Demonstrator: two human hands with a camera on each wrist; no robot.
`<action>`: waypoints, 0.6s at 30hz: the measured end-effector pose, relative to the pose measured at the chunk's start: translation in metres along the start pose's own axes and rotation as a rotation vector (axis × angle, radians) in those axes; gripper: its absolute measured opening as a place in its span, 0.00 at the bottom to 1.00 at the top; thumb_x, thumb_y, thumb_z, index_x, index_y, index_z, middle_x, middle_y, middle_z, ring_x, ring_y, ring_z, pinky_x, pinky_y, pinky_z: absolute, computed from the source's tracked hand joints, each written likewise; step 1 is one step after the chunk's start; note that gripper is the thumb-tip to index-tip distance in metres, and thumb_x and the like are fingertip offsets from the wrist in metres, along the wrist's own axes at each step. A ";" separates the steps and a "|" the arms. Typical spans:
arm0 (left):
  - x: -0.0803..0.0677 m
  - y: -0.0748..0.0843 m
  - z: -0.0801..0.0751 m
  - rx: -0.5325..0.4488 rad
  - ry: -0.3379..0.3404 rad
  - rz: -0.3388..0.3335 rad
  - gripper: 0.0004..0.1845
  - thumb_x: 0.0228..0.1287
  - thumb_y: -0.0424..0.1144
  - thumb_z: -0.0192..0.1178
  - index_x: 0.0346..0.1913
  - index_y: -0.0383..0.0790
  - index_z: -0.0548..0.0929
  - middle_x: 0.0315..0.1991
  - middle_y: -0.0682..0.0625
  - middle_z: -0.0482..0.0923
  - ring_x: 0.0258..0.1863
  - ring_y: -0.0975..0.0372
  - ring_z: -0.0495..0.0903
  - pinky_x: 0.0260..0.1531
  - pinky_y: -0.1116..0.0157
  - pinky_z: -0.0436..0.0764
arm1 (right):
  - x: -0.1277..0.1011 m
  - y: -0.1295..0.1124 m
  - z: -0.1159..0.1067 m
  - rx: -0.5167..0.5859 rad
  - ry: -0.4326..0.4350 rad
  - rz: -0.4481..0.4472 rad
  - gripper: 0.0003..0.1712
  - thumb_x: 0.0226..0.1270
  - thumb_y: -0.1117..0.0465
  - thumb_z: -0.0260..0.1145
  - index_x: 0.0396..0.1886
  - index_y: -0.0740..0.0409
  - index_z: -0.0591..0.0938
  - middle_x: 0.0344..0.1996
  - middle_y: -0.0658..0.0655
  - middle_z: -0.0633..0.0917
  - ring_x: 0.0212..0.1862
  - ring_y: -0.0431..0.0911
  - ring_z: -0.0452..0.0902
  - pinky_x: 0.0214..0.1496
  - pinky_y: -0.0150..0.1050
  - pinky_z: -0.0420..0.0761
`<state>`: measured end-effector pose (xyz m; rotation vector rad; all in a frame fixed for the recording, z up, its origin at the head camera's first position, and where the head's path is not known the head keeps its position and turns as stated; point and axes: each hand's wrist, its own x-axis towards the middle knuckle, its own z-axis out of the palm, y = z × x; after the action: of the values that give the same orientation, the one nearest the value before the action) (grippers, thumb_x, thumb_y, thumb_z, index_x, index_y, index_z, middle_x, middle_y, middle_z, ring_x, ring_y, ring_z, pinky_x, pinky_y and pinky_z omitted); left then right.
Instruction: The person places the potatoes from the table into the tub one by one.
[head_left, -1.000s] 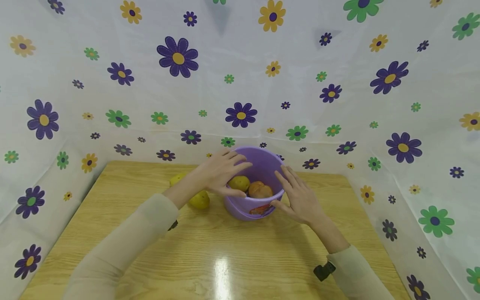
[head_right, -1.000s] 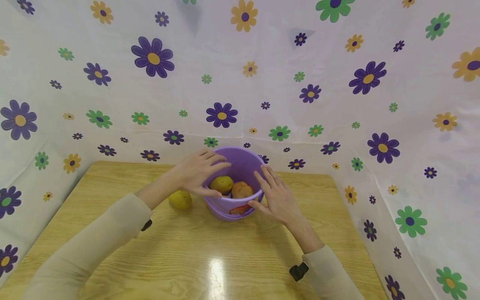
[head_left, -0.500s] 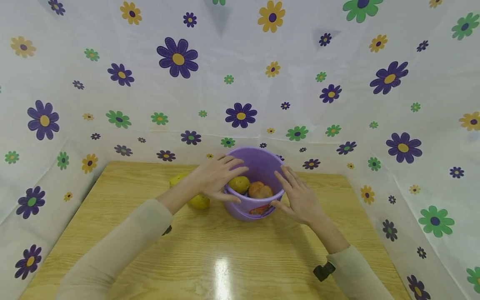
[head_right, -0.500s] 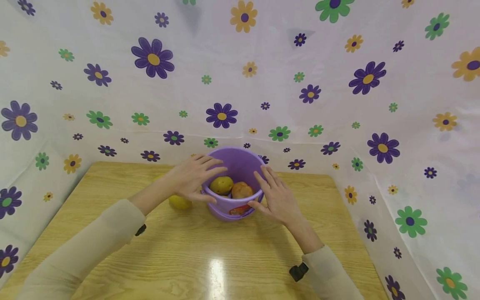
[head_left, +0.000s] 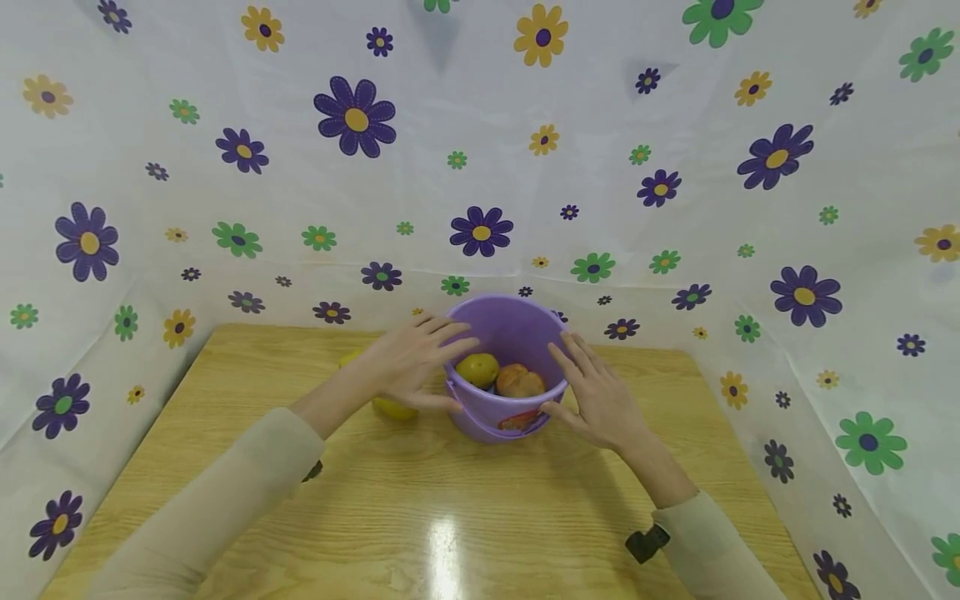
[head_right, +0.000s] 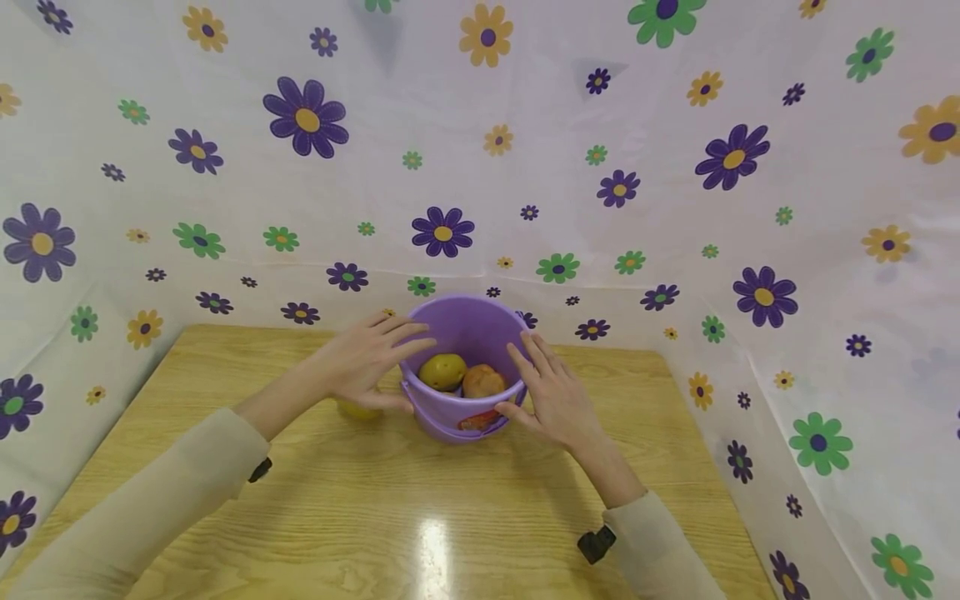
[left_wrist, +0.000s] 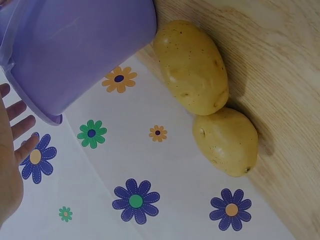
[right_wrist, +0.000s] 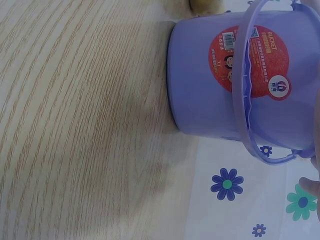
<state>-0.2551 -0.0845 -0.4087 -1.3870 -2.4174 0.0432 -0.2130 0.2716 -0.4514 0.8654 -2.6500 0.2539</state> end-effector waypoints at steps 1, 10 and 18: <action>-0.002 0.000 0.000 0.001 0.001 -0.002 0.53 0.59 0.80 0.57 0.76 0.43 0.72 0.73 0.39 0.75 0.71 0.42 0.76 0.70 0.43 0.78 | 0.000 0.000 0.000 0.000 0.000 0.000 0.57 0.75 0.19 0.36 0.84 0.57 0.61 0.84 0.66 0.60 0.84 0.64 0.55 0.76 0.68 0.72; -0.016 -0.001 -0.002 -0.015 0.007 -0.039 0.59 0.63 0.87 0.27 0.77 0.44 0.71 0.74 0.39 0.74 0.73 0.42 0.74 0.71 0.42 0.77 | 0.000 -0.001 0.000 0.005 0.004 -0.003 0.58 0.74 0.19 0.33 0.84 0.58 0.61 0.83 0.67 0.61 0.84 0.65 0.56 0.75 0.69 0.72; -0.032 -0.006 0.002 0.006 0.029 -0.078 0.62 0.61 0.87 0.20 0.77 0.42 0.70 0.75 0.38 0.73 0.72 0.43 0.76 0.71 0.42 0.77 | 0.001 -0.002 -0.002 -0.006 0.004 -0.009 0.59 0.73 0.18 0.32 0.83 0.58 0.62 0.83 0.67 0.61 0.83 0.66 0.57 0.75 0.68 0.73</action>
<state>-0.2461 -0.1141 -0.4181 -1.2810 -2.4429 0.0115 -0.2120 0.2703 -0.4496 0.8732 -2.6416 0.2449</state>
